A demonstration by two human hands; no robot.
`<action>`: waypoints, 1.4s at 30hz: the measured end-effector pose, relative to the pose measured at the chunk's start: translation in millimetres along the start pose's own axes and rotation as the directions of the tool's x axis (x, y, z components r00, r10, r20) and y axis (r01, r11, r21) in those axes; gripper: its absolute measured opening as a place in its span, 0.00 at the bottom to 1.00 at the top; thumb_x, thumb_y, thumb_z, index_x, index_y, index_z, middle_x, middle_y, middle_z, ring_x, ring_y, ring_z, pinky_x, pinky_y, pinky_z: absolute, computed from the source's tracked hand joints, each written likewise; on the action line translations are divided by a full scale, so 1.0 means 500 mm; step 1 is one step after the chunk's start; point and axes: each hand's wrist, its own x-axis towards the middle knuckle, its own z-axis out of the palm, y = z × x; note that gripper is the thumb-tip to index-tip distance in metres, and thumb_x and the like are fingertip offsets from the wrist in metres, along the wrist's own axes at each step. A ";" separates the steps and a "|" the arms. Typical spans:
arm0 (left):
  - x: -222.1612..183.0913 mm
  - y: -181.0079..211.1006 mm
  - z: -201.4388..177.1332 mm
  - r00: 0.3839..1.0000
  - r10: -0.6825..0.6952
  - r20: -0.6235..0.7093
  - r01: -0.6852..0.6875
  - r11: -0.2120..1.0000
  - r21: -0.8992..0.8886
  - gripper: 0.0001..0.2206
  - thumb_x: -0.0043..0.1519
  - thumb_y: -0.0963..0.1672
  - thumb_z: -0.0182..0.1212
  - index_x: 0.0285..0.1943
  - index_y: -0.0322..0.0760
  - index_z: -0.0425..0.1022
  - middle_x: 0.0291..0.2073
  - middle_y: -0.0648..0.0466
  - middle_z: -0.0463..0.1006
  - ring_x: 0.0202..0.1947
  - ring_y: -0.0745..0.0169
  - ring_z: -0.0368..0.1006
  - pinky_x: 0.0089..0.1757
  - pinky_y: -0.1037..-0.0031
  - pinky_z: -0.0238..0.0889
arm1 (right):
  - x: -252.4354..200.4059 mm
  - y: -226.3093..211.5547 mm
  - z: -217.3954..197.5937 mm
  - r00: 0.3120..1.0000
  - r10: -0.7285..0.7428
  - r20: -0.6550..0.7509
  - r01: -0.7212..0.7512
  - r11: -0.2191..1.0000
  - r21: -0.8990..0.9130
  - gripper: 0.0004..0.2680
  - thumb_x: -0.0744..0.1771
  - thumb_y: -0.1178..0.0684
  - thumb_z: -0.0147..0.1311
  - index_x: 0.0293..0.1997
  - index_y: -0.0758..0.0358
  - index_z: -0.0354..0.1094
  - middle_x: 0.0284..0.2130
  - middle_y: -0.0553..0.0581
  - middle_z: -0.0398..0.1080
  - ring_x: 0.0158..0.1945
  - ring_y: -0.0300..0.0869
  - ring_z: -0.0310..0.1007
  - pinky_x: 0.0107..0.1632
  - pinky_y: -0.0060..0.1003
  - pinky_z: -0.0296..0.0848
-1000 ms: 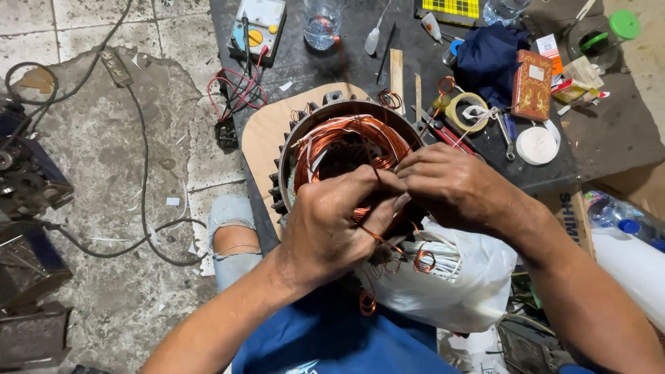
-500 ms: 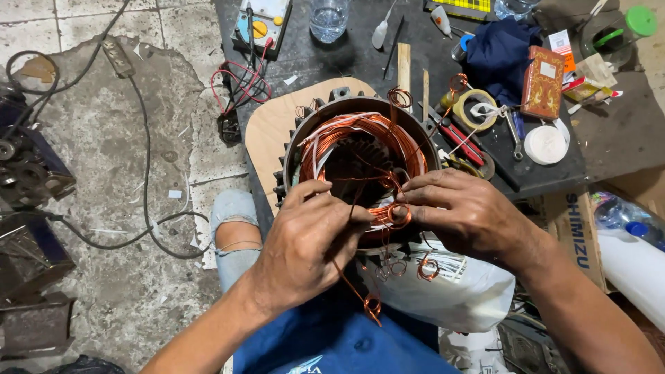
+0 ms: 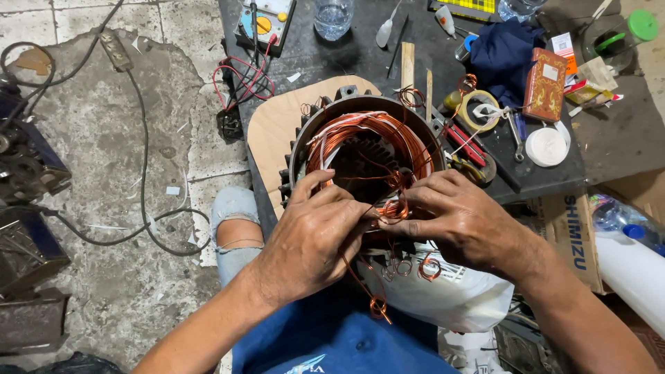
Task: Insulating and securing copper wire windings inside an electric motor stator using lacing cord and manual manipulation.
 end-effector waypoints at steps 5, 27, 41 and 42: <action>0.004 -0.004 -0.002 1.000 0.031 -0.001 -0.031 0.998 0.053 0.11 0.54 0.37 0.65 0.46 0.30 0.75 0.34 0.51 0.80 0.37 0.56 0.72 0.58 0.56 0.57 | 0.001 -0.020 0.004 0.999 0.003 0.047 0.004 0.987 -0.159 0.21 0.64 0.52 0.48 0.67 0.43 0.66 0.44 0.54 0.67 0.43 0.45 0.63 0.52 0.43 0.60; 0.012 -0.008 0.006 0.981 0.154 0.122 -0.193 0.866 0.462 0.02 0.60 0.41 0.58 0.36 0.38 0.69 0.28 0.50 0.72 0.34 0.56 0.68 0.53 0.63 0.63 | 0.003 -0.061 -0.050 1.000 0.018 0.021 -0.015 0.992 -0.127 0.18 0.62 0.52 0.51 0.58 0.53 0.73 0.49 0.54 0.73 0.56 0.49 0.70 0.57 0.46 0.68; 0.015 0.001 -0.002 0.972 0.164 0.167 -0.226 0.845 0.485 0.02 0.62 0.42 0.56 0.38 0.38 0.69 0.30 0.50 0.71 0.35 0.57 0.67 0.50 0.65 0.62 | 0.083 0.002 -0.058 0.978 0.087 -0.190 -0.009 0.925 0.379 0.05 0.64 0.60 0.58 0.40 0.61 0.78 0.40 0.53 0.77 0.37 0.38 0.79 0.40 0.30 0.77; 0.017 -0.001 -0.002 0.972 0.164 0.168 -0.226 0.843 0.487 0.02 0.62 0.42 0.56 0.38 0.38 0.69 0.30 0.50 0.71 0.35 0.57 0.67 0.50 0.65 0.62 | 0.091 0.012 -0.057 0.978 0.085 -0.192 -0.006 0.925 0.379 0.05 0.64 0.60 0.58 0.40 0.61 0.78 0.40 0.53 0.77 0.37 0.38 0.79 0.40 0.30 0.77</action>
